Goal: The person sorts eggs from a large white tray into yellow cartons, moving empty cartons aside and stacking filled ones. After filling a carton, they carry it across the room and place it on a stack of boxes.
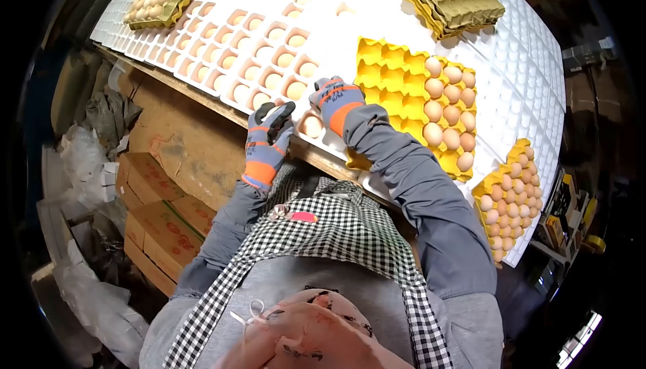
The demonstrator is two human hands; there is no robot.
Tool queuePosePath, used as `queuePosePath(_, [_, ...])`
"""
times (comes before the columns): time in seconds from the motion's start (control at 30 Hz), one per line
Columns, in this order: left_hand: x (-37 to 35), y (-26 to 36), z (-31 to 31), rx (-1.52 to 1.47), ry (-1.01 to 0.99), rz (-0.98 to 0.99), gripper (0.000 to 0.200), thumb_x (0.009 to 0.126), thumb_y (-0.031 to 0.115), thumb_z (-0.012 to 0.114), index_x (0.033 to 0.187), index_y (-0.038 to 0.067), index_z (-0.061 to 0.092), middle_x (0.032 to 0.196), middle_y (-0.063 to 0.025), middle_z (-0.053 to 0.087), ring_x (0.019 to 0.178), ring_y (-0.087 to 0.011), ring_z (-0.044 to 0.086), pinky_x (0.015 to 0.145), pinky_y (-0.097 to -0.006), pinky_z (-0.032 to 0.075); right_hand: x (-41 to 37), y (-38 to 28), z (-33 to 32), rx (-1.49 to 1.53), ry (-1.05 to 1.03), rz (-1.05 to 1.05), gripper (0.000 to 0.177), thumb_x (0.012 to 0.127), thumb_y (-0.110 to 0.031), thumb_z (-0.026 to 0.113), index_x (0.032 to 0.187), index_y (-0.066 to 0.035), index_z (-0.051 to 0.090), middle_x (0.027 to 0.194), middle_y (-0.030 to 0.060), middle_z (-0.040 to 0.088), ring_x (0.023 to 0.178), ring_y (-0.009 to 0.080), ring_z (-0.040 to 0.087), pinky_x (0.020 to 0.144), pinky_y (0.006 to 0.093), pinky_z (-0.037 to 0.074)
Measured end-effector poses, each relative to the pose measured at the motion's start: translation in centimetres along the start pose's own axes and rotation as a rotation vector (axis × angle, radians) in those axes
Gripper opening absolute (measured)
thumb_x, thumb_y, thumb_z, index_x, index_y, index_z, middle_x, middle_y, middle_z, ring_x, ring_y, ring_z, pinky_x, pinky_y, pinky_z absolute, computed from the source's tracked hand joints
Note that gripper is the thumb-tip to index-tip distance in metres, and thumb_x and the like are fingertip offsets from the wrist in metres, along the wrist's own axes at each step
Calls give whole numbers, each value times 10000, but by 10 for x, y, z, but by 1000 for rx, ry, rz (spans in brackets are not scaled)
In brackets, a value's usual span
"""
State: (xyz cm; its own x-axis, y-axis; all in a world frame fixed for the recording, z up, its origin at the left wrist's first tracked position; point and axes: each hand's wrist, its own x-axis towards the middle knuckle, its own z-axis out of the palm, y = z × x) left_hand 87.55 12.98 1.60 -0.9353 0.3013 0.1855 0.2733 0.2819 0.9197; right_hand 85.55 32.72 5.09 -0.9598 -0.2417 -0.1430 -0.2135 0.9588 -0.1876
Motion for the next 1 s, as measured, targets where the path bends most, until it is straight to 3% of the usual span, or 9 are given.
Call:
queuePosePath(0.1, [29,4,-16,-55,148,41,495,812,65,696,1282,38,541,1258,-141,480,1097,-244,572,966,-349,458,25,3,-15,-18,32,163,299,862,-263,558,1144,-185,615,1193,98,556,1173,301,503,931,444,457])
queuePosePath(0.2, [85,-11,8,-17,124,78,561,802,69,717,1307,19,478,1219,-127,559,1098,-232,566,941,-317,461,46,29,30,-412,134,-27,469,898,-375,486,1268,-95,550,1397,123,471,1350,317,349,1147,538,111])
queuePosePath(0.37, [186,-18,50,525,-341,73,379,785,171,718,1145,87,635,1206,-163,585,1083,-331,576,936,-365,471,-26,19,-40,144,426,40,413,856,-266,583,1213,-59,574,1243,147,566,1227,348,457,1057,497,307])
queuePosePath(0.5, [236,-26,100,-67,50,460,305,832,160,638,1122,65,652,1201,-186,582,1078,-365,546,923,-410,454,-87,-16,-50,623,265,113,377,861,-181,604,1217,-62,576,1148,148,611,1044,332,580,862,396,481])
queuePosePath(0.57, [263,-80,134,558,-205,494,424,899,322,531,1278,139,577,1379,-126,497,1310,-333,393,1105,-460,235,-114,-25,-50,645,177,222,385,870,-146,591,1244,-60,570,1172,157,611,1031,319,598,867,390,488])
queuePosePath(0.7, [235,-24,137,524,-175,582,479,885,343,566,1332,177,532,1362,-83,527,1316,-319,404,1116,-516,163,-170,31,-48,462,505,589,455,862,-53,534,1317,-85,529,1245,172,579,1122,310,567,929,385,466])
queuePosePath(0.83, [149,75,168,-17,-703,641,580,793,101,608,1353,192,486,980,-128,624,890,-345,587,808,-450,459,-184,71,-9,-371,185,471,493,795,-33,563,1269,-168,588,1310,138,534,1201,309,494,986,397,425])
queuePosePath(0.93, [118,90,206,240,-666,624,507,788,200,650,1281,178,533,994,-129,620,877,-337,592,761,-433,465,-208,99,-28,386,284,479,507,768,-30,650,1253,-171,605,1292,95,559,1178,271,526,991,355,436])
queuePosePath(1.0, [95,103,216,443,-668,682,506,782,257,672,1268,185,552,1003,-128,632,913,-337,586,795,-434,467,-236,114,-24,1232,761,610,479,791,-62,635,1265,-34,569,1253,115,576,1169,225,531,986,339,453])
